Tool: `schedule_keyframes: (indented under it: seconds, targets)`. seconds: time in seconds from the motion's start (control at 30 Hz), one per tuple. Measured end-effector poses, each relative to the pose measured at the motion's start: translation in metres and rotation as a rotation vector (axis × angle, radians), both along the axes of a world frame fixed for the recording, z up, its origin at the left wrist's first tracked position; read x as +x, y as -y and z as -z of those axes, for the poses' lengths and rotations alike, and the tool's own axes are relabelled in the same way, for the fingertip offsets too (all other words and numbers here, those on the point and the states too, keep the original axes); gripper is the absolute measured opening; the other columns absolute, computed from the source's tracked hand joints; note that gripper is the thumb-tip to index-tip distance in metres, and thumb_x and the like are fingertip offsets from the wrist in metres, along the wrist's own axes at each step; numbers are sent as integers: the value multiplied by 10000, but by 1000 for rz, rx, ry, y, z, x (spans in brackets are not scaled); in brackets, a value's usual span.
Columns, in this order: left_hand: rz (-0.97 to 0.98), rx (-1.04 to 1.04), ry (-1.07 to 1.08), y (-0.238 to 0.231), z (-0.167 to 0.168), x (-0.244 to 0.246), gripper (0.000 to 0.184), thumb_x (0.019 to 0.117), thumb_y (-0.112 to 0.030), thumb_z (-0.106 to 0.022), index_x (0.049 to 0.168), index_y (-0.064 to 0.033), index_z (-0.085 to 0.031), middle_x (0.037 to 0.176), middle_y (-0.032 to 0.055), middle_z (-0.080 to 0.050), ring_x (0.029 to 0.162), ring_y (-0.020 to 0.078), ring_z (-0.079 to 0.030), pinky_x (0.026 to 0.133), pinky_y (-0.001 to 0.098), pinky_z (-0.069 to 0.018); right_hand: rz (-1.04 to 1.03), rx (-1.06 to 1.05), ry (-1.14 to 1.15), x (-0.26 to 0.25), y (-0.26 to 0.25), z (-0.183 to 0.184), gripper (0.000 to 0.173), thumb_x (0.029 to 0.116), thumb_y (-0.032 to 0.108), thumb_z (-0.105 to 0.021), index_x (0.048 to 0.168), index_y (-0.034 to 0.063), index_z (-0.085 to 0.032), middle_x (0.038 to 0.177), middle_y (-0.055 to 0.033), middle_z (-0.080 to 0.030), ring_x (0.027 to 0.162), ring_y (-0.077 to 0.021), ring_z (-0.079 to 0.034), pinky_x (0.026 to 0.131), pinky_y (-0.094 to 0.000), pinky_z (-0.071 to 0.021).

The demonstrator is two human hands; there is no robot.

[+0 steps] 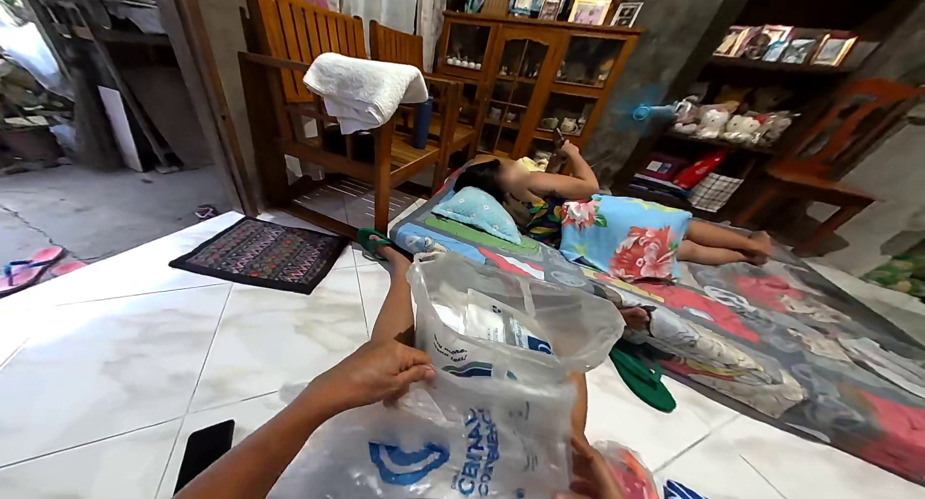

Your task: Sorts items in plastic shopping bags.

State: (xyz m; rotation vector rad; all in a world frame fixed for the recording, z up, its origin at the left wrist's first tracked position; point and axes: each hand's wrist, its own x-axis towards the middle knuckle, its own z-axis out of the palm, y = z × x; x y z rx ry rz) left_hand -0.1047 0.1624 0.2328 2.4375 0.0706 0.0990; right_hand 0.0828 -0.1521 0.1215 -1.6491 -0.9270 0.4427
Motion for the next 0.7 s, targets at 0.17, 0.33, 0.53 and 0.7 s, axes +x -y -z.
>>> schedule_keyframes:
  seconds: [0.17, 0.33, 0.53, 0.7]
  targets:
    - [144, 36, 22, 6, -8, 22, 380, 1084, -249, -477, 967, 45, -688, 658, 120, -601, 570, 180, -561, 590, 349, -479, 36, 313, 34, 5, -35, -23, 491, 849, 84, -740, 1275, -74, -555, 1174, -13, -694, 1075, 6, -647, 971, -222, -534]
    - [-2, 78, -32, -13, -31, 13, 342, 975, -300, -673, 955, 41, -692, 746, 153, -646, 692, 264, -613, 668, 482, -492, 210, 427, -259, 4, -37, -36, 309, 943, -113, -486, 950, 122, -688, 790, 113, -756, 696, 19, -699, 686, -196, -600]
    - [-505, -719, 888, -66, 21, -24, 707, 935, -600, -606, 1422, -93, -531, 1324, 41, -663, 1215, 176, -630, 1036, 381, -511, 420, 572, -531, -4, -33, -18, 258, 1009, -59, -438, 993, 108, -635, 789, 106, -743, 718, 24, -700, 697, -181, -601]
    - [-899, -1061, 588, 18, 109, -19, 728, 1082, -532, -139, 1528, 22, -298, 1364, 140, -578, 1151, 189, -625, 958, 379, -522, 467, 750, -622, -8, -41, -3, 326, 1029, -35, -404, 963, 143, -669, 812, 96, -754, 751, 14, -707, 720, -194, -602]
